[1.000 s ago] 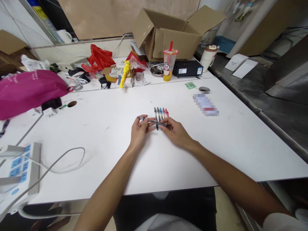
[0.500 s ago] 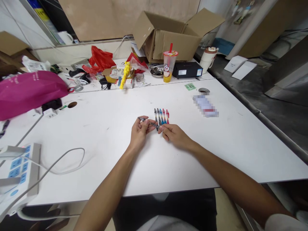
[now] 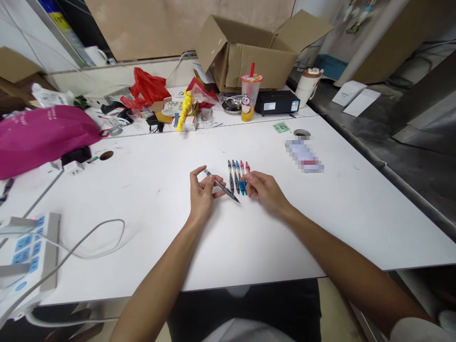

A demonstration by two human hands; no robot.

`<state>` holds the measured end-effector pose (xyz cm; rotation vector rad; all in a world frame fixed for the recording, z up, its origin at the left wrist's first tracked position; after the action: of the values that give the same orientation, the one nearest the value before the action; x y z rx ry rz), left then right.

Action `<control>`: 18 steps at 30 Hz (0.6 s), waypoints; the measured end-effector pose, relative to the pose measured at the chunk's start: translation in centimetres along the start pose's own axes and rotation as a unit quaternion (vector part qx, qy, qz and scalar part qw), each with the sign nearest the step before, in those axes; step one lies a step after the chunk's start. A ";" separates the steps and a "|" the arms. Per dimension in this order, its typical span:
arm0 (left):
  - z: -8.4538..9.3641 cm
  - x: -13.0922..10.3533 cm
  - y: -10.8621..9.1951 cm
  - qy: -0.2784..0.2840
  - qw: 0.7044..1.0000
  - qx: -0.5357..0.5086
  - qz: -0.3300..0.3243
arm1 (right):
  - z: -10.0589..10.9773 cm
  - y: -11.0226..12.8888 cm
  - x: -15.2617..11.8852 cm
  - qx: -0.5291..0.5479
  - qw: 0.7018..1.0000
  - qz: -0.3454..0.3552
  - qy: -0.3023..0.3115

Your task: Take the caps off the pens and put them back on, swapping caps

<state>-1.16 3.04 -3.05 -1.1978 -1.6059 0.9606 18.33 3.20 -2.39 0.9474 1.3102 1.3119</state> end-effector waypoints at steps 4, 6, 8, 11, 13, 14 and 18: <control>0.4 0.3 -0.3 -0.004 1.000 0.028 -0.007 | 1.4 0.1 0.4 -0.054 0.995 0.018 -0.085; 0.4 0.4 -0.5 0.006 0.999 0.032 -0.007 | 2.0 0.2 0.5 -0.100 0.988 0.027 -0.116; 0.4 0.4 -0.6 0.027 0.999 0.035 -0.005 | 2.4 0.2 0.5 -0.157 0.977 0.037 -0.138; 0.4 0.4 -0.8 0.054 0.997 0.054 0.000 | 2.9 0.2 0.7 -0.260 0.953 0.014 -0.156; 0.5 0.3 -0.9 0.057 0.995 0.083 0.010 | 3.0 0.0 0.8 -0.333 0.930 -0.026 -0.153; 0.6 0.4 -1.0 0.057 0.993 0.100 0.017 | 2.9 0.0 0.8 -0.365 0.918 -0.047 -0.146; 0.9 1.5 -1.2 0.073 0.980 0.175 0.057 | 2.4 -0.3 1.0 -0.454 0.879 -0.095 -0.112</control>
<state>-2.54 4.17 -1.91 -1.0937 -1.2030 1.1467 20.49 4.58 -2.52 0.2747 0.4642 1.3896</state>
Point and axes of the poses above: each hand's wrist, its own x-axis towards the middle knuckle, its own z-axis out of the back of the hand, y = z × x, the point moved 2 cm from there along x, towards the middle knuckle, and after that the axes turned 10 degrees about -z, right-handed, at the moved point
